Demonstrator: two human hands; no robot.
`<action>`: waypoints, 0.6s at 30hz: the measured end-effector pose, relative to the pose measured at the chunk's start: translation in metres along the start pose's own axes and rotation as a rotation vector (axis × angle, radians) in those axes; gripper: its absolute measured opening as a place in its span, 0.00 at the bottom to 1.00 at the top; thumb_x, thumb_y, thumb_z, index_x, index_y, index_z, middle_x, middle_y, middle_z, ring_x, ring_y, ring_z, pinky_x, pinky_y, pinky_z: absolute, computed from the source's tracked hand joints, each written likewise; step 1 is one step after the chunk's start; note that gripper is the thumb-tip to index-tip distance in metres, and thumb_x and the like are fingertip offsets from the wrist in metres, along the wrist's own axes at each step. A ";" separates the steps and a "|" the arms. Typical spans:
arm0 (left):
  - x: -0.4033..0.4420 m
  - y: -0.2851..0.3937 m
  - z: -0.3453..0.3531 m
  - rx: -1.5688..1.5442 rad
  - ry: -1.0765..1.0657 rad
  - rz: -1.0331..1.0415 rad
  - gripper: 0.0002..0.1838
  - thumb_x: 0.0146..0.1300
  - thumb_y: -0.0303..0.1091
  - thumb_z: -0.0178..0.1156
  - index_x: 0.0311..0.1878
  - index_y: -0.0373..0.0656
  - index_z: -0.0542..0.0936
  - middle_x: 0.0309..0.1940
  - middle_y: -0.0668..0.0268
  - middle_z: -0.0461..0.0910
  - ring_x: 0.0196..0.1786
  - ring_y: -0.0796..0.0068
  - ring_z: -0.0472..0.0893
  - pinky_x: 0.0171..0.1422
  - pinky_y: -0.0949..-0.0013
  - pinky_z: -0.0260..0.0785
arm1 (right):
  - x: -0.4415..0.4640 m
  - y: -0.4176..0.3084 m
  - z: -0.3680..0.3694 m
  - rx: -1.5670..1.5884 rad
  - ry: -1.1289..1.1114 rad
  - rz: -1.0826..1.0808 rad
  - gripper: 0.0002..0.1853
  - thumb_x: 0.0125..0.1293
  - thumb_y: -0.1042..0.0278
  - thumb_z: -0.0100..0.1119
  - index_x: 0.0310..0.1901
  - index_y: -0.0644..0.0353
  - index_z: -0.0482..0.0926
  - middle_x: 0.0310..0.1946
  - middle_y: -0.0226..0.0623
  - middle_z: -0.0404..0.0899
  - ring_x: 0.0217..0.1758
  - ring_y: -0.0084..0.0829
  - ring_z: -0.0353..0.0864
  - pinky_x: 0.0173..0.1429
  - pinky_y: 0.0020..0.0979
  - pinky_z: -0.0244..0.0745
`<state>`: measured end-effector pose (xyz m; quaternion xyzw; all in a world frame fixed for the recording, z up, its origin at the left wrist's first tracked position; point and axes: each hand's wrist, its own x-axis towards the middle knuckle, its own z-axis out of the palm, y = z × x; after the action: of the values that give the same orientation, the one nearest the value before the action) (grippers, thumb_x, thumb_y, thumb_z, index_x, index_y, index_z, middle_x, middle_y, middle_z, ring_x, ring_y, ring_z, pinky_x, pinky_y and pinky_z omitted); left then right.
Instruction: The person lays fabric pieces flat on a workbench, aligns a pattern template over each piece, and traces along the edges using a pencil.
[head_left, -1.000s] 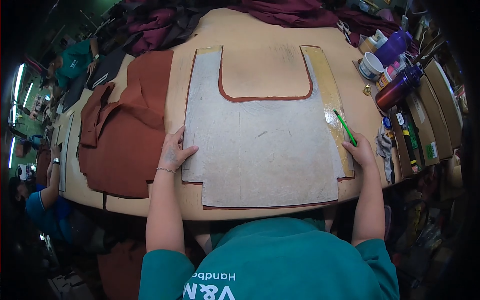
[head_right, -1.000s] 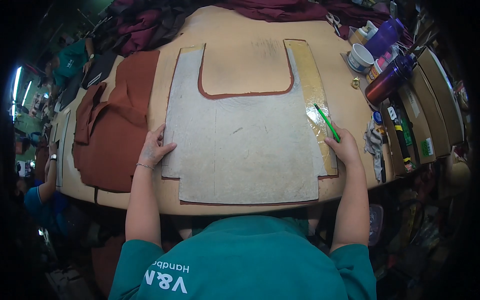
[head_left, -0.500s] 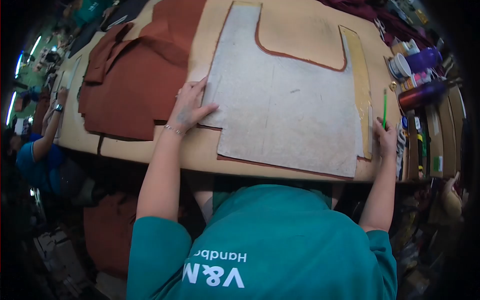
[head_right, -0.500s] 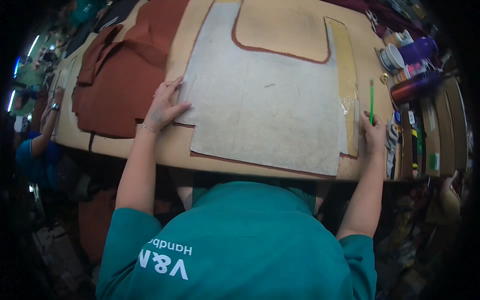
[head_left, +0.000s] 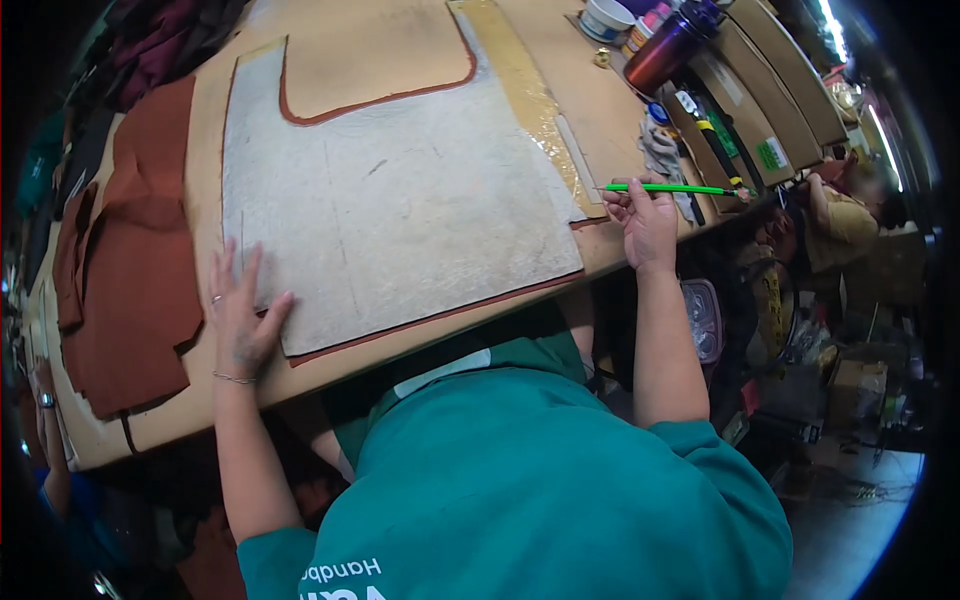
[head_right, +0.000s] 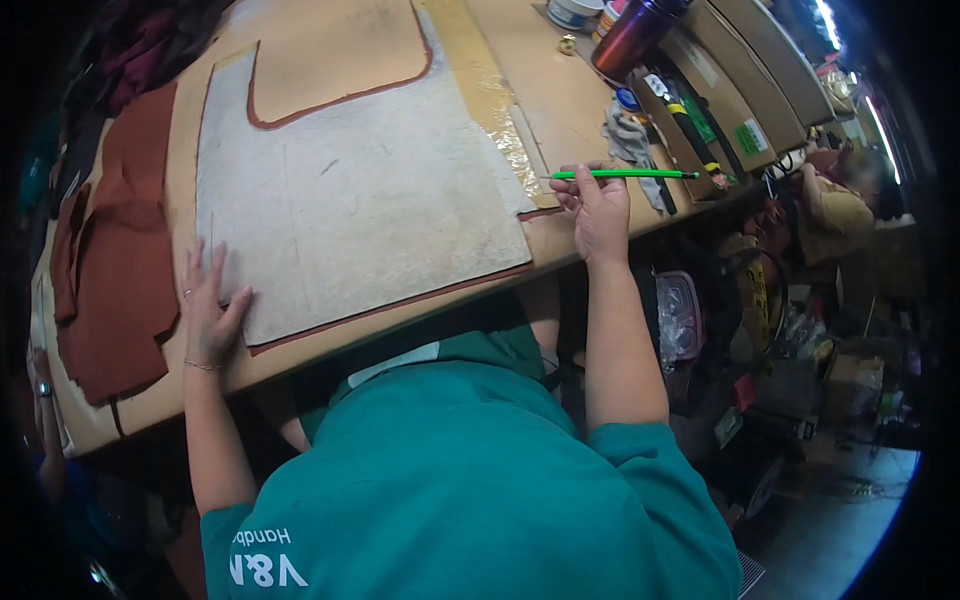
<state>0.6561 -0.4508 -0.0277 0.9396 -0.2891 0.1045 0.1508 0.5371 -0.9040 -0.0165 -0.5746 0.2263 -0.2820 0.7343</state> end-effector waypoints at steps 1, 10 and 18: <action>0.012 0.025 -0.005 0.064 -0.036 0.050 0.29 0.55 0.45 0.56 0.60 0.48 0.68 0.66 0.55 0.54 0.68 0.49 0.50 0.67 0.53 0.46 | 0.000 -0.003 -0.006 -0.047 0.004 0.005 0.06 0.63 0.71 0.52 0.38 0.58 0.66 0.30 0.36 0.76 0.30 0.24 0.78 0.31 0.20 0.72; 0.132 0.232 0.076 -0.162 -0.370 0.512 0.34 0.53 0.60 0.52 0.62 0.59 0.64 0.66 0.65 0.54 0.70 0.56 0.45 0.61 0.31 0.45 | -0.016 0.025 -0.006 -0.254 -0.164 -0.078 0.07 0.65 0.69 0.51 0.40 0.58 0.65 0.27 0.30 0.72 0.26 0.17 0.74 0.29 0.17 0.70; 0.147 0.258 0.096 -0.042 -0.452 0.537 0.47 0.38 0.74 0.53 0.65 0.68 0.59 0.69 0.67 0.48 0.71 0.54 0.41 0.59 0.26 0.41 | -0.016 0.025 -0.004 -0.505 -0.282 -0.314 0.08 0.62 0.73 0.53 0.40 0.64 0.68 0.27 0.37 0.74 0.28 0.26 0.77 0.32 0.26 0.72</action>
<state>0.6379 -0.7624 -0.0182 0.8260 -0.5541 -0.0763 0.0695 0.5269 -0.8912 -0.0420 -0.7997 0.0938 -0.2444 0.5404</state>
